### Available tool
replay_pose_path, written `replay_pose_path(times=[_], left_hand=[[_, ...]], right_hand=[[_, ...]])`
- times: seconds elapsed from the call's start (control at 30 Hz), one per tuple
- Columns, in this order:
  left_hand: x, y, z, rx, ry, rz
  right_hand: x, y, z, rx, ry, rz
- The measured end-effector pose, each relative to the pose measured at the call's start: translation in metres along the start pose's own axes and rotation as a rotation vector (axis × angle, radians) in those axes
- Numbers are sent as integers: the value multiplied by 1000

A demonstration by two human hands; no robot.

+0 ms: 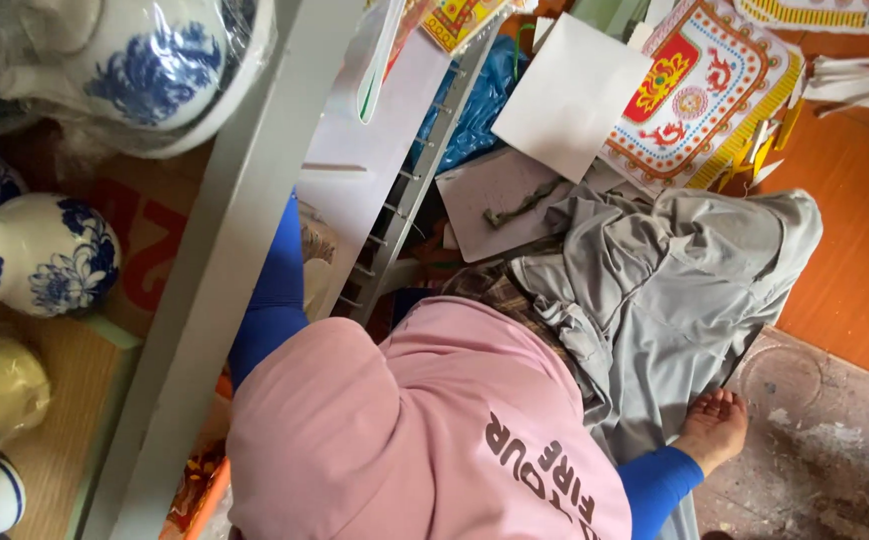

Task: The person is cutting and folding colorful paper to create decorations.

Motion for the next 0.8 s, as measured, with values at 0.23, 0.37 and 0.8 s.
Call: replay_pose_path(times=[0.23, 0.37, 0.8], left_hand=[[-60, 57, -107, -139, -105, -190], [-83, 68, -123, -70, -555, -197], [-53, 31, -150, 100, -185, -146]], right_hand=[[7, -6, 5, 56, 5, 29], [6, -6, 3, 91, 36, 15], [-17, 26, -3, 185, 183, 41]])
Point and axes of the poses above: each hand's wrist, its own y-axis away from the middle knuckle, its own x-axis out of the back of the hand, z = x × y, the point moved 2 cm from there along -y, towards the middle knuckle, and after that the axes turned 10 degrees about z, right-handed, at the moved point
